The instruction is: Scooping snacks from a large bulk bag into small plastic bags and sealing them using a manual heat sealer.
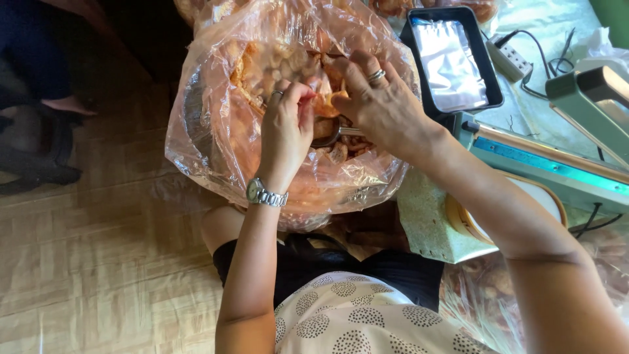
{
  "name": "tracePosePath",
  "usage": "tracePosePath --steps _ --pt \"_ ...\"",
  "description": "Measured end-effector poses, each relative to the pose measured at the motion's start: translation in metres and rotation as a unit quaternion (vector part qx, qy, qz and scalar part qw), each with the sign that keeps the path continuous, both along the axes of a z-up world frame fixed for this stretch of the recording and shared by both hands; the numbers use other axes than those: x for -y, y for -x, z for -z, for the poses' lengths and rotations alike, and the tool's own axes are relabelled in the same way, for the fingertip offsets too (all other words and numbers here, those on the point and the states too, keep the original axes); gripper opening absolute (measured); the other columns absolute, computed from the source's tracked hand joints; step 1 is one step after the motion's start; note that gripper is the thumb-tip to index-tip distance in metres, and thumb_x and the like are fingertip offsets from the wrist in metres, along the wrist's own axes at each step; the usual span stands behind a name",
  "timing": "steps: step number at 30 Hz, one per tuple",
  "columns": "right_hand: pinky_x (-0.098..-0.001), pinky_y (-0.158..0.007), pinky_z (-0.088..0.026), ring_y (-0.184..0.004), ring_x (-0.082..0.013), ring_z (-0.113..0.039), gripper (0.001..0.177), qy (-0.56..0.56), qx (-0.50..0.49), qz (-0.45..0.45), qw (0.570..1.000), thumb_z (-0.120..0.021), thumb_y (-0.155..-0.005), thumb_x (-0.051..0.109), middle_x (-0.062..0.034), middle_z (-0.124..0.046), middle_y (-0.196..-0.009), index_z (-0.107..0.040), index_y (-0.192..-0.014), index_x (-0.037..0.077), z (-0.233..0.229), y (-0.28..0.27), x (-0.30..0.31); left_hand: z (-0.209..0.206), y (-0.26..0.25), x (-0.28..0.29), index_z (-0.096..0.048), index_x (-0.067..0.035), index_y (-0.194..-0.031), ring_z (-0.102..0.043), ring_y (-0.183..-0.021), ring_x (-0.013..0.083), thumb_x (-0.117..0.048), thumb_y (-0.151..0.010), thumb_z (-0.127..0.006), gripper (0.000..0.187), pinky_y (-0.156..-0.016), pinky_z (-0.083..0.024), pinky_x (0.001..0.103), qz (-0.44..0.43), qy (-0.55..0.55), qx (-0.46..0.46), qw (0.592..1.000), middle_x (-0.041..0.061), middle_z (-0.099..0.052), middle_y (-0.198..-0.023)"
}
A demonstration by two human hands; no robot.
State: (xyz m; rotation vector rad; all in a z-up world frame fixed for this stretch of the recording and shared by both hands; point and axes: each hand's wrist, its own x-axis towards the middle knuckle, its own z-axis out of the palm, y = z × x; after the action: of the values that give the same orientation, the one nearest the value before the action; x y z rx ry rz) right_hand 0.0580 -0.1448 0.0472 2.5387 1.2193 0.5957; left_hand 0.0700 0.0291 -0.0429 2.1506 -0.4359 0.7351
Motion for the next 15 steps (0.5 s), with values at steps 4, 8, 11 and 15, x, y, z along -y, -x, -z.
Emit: tracePosePath --steps 4,8,11,15 --pt "-0.04 -0.096 -0.044 -0.115 -0.0278 -0.035 0.024 -0.045 -0.016 0.0 0.999 -0.069 -0.085 0.009 -0.0105 -0.047 -0.127 -0.074 -0.104 0.022 0.001 0.004 -0.006 0.005 0.001 0.004 -0.052 -0.003 -0.095 -0.051 -0.073 0.0184 -0.001 -0.088 -0.062 0.012 -0.061 -0.051 0.025 0.02 0.023 0.019 0.999 0.01 -0.051 -0.092" --pt "-0.0397 -0.093 -0.05 -0.113 -0.0284 -0.043 0.009 -0.135 0.042 0.032 0.989 -0.069 -0.095 0.012 -0.0145 -0.051 -0.122 -0.072 -0.093 0.005 0.025 -0.007 -0.006 0.003 0.011 0.015 -0.043 -0.003 -0.093 -0.051 -0.071 0.0193 0.002 -0.091 -0.053 0.012 -0.059 -0.054 0.027 0.013 0.036 0.042 0.998 0.01 -0.046 -0.089" --pt "-0.0453 -0.1 -0.044 -0.119 -0.0304 -0.04 0.009 -0.277 0.015 0.05 0.959 -0.081 -0.085 0.011 -0.0139 -0.05 -0.123 -0.075 -0.082 0.004 0.04 -0.002 -0.014 0.008 0.018 0.021 -0.046 0.0 -0.095 -0.056 -0.074 0.0225 0.0 -0.093 -0.053 0.007 -0.066 -0.059 0.029 0.009 0.035 -0.003 0.999 0.013 -0.05 -0.093" --pt "-0.0483 -0.084 -0.048 -0.113 -0.0429 -0.045 0.016 -0.404 -0.036 -0.006 0.914 -0.077 -0.08 0.003 -0.0189 -0.046 -0.122 -0.07 -0.094 0.005 0.07 -0.013 -0.008 0.021 0.022 0.031 -0.051 -0.004 -0.094 -0.061 -0.082 0.0293 -0.006 -0.098 -0.048 0.005 -0.066 -0.055 0.036 0.071 0.077 -0.021 0.994 0.011 -0.051 -0.089"
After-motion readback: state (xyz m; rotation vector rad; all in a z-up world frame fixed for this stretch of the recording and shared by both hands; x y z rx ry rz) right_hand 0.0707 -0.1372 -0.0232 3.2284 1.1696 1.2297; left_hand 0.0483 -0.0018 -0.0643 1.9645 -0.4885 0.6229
